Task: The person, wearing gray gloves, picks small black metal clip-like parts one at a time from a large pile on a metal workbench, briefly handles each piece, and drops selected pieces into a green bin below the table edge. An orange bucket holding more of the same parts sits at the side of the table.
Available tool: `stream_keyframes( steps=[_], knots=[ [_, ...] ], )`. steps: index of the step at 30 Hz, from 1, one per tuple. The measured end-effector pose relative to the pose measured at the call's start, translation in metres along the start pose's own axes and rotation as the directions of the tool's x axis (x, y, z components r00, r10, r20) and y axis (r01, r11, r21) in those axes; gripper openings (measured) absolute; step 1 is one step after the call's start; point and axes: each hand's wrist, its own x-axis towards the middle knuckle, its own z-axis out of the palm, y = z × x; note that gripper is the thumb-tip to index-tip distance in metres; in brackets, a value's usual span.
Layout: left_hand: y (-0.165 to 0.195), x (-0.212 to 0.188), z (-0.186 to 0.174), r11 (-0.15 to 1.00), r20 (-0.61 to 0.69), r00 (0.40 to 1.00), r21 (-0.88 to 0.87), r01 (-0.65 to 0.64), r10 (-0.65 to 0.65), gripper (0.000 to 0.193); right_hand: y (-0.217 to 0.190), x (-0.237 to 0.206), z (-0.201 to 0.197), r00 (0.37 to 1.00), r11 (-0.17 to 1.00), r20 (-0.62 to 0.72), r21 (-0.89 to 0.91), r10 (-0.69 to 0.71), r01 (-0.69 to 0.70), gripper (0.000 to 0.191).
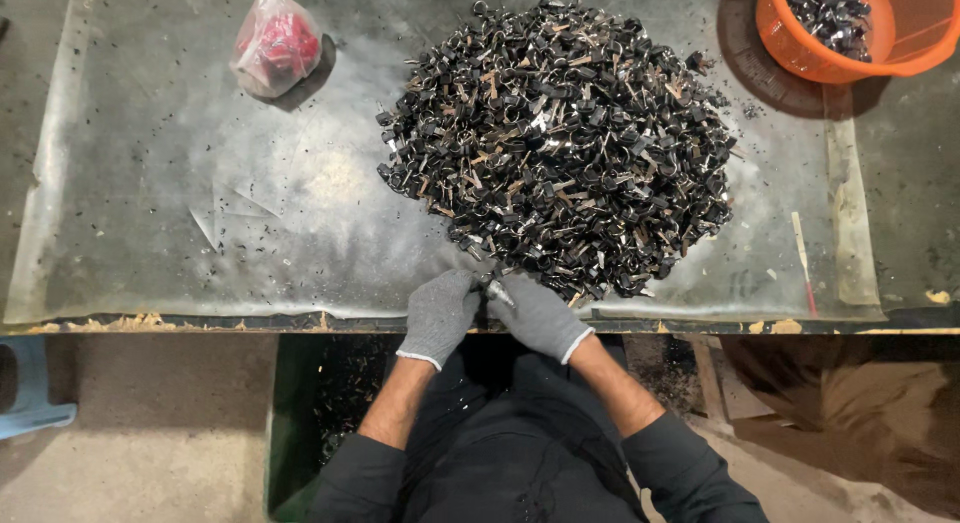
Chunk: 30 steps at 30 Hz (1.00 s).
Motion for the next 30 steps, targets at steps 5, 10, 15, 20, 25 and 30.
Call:
stream_keyframes(
  steps=[5,10,15,20,25,30],
  knots=[
    [-0.005,0.005,0.001,0.986,0.033,0.991,0.101,-0.135,0.132,0.015,-0.028,0.004,0.020,0.973,0.938,-0.198,-0.300,0.115,-0.172,0.021],
    [-0.005,0.006,0.005,0.945,0.087,0.975,0.242,-0.219,0.203,0.025,-0.030,0.010,0.031,0.957,0.916,-0.230,-0.318,0.175,-0.243,0.018],
    [-0.001,0.001,0.003,0.955,0.100,0.977,0.212,-0.208,0.191,0.018,-0.025,0.009,0.026,0.965,0.923,-0.262,-0.363,0.034,-0.131,0.017],
    [0.003,-0.002,-0.001,1.000,0.004,1.000,0.001,0.022,-0.022,0.039,-0.018,-0.001,-0.002,0.986,0.980,0.010,-0.115,0.168,-0.166,0.026],
    [0.002,-0.007,0.005,0.988,-0.039,0.991,0.086,-0.127,0.130,0.021,-0.023,-0.004,-0.001,0.978,0.975,-0.061,-0.088,0.200,-0.204,0.028],
    [0.001,-0.006,0.006,0.940,-0.029,0.952,0.168,-0.297,0.306,0.039,-0.025,0.005,0.010,0.973,0.943,-0.159,-0.263,0.168,-0.205,0.021]
  ],
)
